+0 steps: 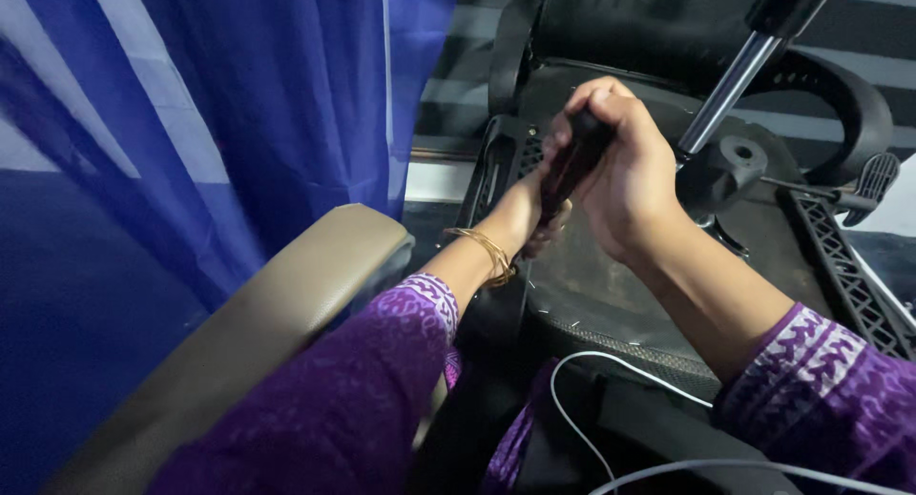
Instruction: The person uses a screwdriver to tighten screws on the underside of an office chair base, securing the central column to the seat frame. The person briefly handles a black pouch with a white cable before returning to tighten additional screws.
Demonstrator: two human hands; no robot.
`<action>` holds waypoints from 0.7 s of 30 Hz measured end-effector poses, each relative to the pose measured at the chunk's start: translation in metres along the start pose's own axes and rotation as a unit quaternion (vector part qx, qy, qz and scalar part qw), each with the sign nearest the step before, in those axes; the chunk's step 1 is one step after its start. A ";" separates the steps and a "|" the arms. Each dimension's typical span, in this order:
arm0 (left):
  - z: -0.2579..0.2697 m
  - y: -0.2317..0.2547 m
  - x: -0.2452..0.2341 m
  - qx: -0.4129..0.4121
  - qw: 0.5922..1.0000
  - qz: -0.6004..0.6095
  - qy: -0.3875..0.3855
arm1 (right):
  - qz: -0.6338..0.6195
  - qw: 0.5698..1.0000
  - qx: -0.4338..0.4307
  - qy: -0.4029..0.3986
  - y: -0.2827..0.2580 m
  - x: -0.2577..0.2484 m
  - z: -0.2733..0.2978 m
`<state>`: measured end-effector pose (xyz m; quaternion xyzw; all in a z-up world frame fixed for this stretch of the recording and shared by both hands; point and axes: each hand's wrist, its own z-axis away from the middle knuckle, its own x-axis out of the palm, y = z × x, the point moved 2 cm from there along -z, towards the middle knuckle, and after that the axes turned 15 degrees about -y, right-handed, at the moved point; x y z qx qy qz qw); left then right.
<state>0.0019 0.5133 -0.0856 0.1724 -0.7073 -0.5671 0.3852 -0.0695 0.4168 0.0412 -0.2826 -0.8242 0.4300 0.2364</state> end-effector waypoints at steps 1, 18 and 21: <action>0.001 -0.001 -0.001 0.000 0.999 -0.033 0.011 | 0.005 1.000 -0.005 -0.003 0.000 0.000 0.000; 0.017 0.006 0.008 0.041 0.996 0.005 0.082 | 0.059 0.997 0.021 0.054 -0.008 0.019 -0.001; 0.020 0.002 0.008 0.073 0.992 -0.001 0.103 | 0.024 0.999 0.011 0.032 -0.004 0.022 0.001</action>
